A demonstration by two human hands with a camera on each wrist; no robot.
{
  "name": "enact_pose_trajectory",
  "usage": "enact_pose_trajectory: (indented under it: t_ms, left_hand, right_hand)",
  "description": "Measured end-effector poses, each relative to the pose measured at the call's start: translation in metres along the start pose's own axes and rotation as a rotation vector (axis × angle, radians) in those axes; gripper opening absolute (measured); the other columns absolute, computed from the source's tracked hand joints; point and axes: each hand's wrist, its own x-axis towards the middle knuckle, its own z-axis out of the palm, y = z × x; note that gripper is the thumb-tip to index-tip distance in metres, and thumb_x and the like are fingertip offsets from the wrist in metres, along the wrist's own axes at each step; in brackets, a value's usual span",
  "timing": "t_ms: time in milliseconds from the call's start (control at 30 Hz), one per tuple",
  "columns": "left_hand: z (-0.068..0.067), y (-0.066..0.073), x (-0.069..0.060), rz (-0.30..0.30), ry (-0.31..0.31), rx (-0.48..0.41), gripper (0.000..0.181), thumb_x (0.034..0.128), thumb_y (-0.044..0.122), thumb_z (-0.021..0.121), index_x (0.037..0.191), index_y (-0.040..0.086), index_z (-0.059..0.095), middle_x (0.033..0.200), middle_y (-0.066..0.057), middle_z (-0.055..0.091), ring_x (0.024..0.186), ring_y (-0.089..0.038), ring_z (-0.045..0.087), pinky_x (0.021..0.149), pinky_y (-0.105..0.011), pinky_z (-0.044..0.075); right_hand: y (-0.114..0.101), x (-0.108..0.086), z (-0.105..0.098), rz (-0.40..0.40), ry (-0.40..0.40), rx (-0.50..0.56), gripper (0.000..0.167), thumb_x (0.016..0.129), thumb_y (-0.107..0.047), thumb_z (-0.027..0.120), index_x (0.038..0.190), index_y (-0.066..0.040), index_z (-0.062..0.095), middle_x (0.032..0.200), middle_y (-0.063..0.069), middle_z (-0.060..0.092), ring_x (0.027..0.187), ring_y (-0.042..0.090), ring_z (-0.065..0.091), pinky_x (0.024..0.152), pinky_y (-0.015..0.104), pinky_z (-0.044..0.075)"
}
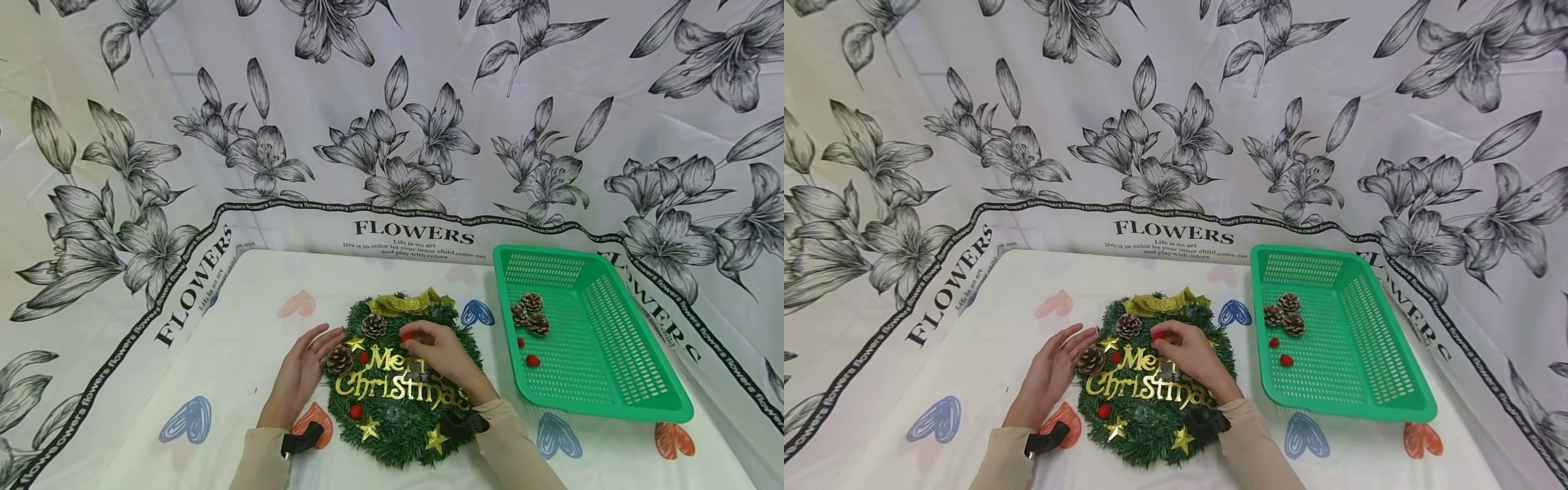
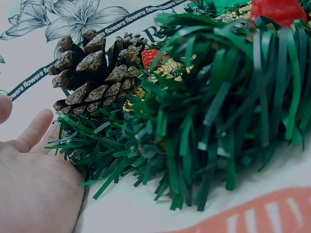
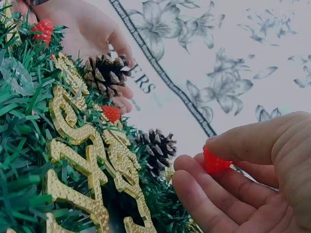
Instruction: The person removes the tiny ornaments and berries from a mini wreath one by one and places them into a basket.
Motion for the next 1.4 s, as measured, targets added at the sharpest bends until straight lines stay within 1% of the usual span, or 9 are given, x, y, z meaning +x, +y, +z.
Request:
enact_pose_trajectory:
  t_ms: [167, 400, 567, 733, 967, 1100, 1233, 1300, 1400]
  left_hand:
    - [0.001, -0.001, 0.0, 0.001, -0.005, 0.009, 0.062, 0.1133, 0.04, 0.025, 0.159, 0.0, 0.016, 0.159, -0.018, 0.043, 0.138, -0.016, 0.054, 0.126, -0.056, -0.011]
    - [0.001, 0.001, -0.001, -0.003, 0.013, 0.026, 0.061, 0.113, 0.041, 0.027, 0.159, 0.002, 0.018, 0.157, -0.015, 0.046, 0.132, -0.01, 0.058, 0.127, -0.055, -0.006]
    - [0.001, 0.001, -0.002, -0.001, 0.018, 0.03, 0.062, 0.1128, 0.042, 0.028, 0.159, 0.001, 0.019, 0.156, -0.015, 0.048, 0.131, -0.01, 0.059, 0.127, -0.057, -0.007]
    - [0.001, 0.002, -0.002, -0.001, 0.015, 0.039, 0.062, 0.1128, 0.042, 0.028, 0.159, 0.002, 0.019, 0.158, -0.017, 0.044, 0.133, -0.011, 0.058, 0.126, -0.058, -0.009]
    - [0.001, 0.003, -0.001, -0.007, 0.009, 0.032, 0.061, 0.1131, 0.041, 0.026, 0.159, 0.003, 0.018, 0.16, -0.018, 0.041, 0.135, -0.012, 0.056, 0.127, -0.055, -0.007]
    - [0.002, 0.003, 0.0, -0.006, 0.009, 0.031, 0.06, 0.1134, 0.04, 0.025, 0.159, 0.002, 0.019, 0.16, -0.019, 0.039, 0.136, -0.013, 0.056, 0.127, -0.055, -0.007]
    - [0.003, 0.004, 0.0, -0.007, 0.01, 0.024, 0.059, 0.1135, 0.04, 0.024, 0.159, 0.002, 0.019, 0.161, -0.02, 0.038, 0.136, -0.014, 0.056, 0.127, -0.055, -0.006]
    - [0.003, 0.003, 0.0, -0.01, 0.012, 0.026, 0.059, 0.1135, 0.04, 0.025, 0.159, 0.002, 0.019, 0.161, -0.02, 0.038, 0.135, -0.013, 0.056, 0.128, -0.054, -0.005]
    - [0.003, 0.003, 0.0, -0.015, 0.012, 0.024, 0.06, 0.1132, 0.04, 0.026, 0.159, 0.003, 0.019, 0.161, -0.02, 0.039, 0.135, -0.012, 0.056, 0.128, -0.053, -0.004]
  right_hand:
    - [-0.003, -0.003, -0.001, -0.005, 0.005, -0.046, 0.031, 0.101, -0.016, 0.064, 0.129, -0.003, 0.065, 0.118, 0.018, 0.071, 0.102, 0.033, 0.07, 0.082, 0.031, 0.059]
    - [-0.012, -0.01, -0.004, -0.012, 0.001, -0.094, 0.031, 0.101, -0.018, 0.065, 0.128, -0.004, 0.066, 0.119, 0.015, 0.071, 0.104, 0.026, 0.07, 0.082, 0.024, 0.056]
    - [-0.019, -0.016, -0.005, -0.042, -0.007, -0.137, 0.029, 0.1, -0.017, 0.065, 0.126, -0.004, 0.067, 0.118, 0.016, 0.071, 0.101, 0.023, 0.07, 0.083, 0.024, 0.057]
    - [-0.028, -0.022, -0.008, -0.071, -0.022, -0.151, 0.027, 0.1, -0.016, 0.066, 0.126, -0.007, 0.068, 0.119, 0.014, 0.071, 0.102, 0.018, 0.07, 0.087, 0.023, 0.057]
    - [-0.038, -0.028, -0.014, -0.078, -0.034, -0.164, 0.024, 0.101, -0.018, 0.065, 0.124, -0.013, 0.069, 0.117, 0.017, 0.071, 0.103, 0.027, 0.071, 0.084, 0.024, 0.057]
    - [-0.044, -0.032, -0.016, -0.079, -0.038, -0.191, 0.024, 0.101, -0.02, 0.065, 0.124, -0.014, 0.068, 0.116, 0.016, 0.072, 0.101, 0.03, 0.071, 0.082, 0.025, 0.057]
    - [-0.05, -0.037, -0.02, -0.091, -0.034, -0.221, 0.023, 0.101, -0.021, 0.065, 0.123, -0.017, 0.068, 0.114, 0.008, 0.072, 0.099, 0.03, 0.071, 0.079, 0.026, 0.057]
    - [-0.052, -0.039, -0.022, -0.099, -0.032, -0.23, 0.023, 0.101, -0.022, 0.065, 0.123, -0.018, 0.068, 0.113, 0.007, 0.072, 0.097, 0.031, 0.071, 0.077, 0.027, 0.057]
    - [-0.056, -0.042, -0.026, -0.109, -0.022, -0.26, 0.023, 0.101, -0.023, 0.065, 0.123, -0.019, 0.068, 0.113, 0.006, 0.073, 0.094, 0.025, 0.071, 0.076, 0.027, 0.056]
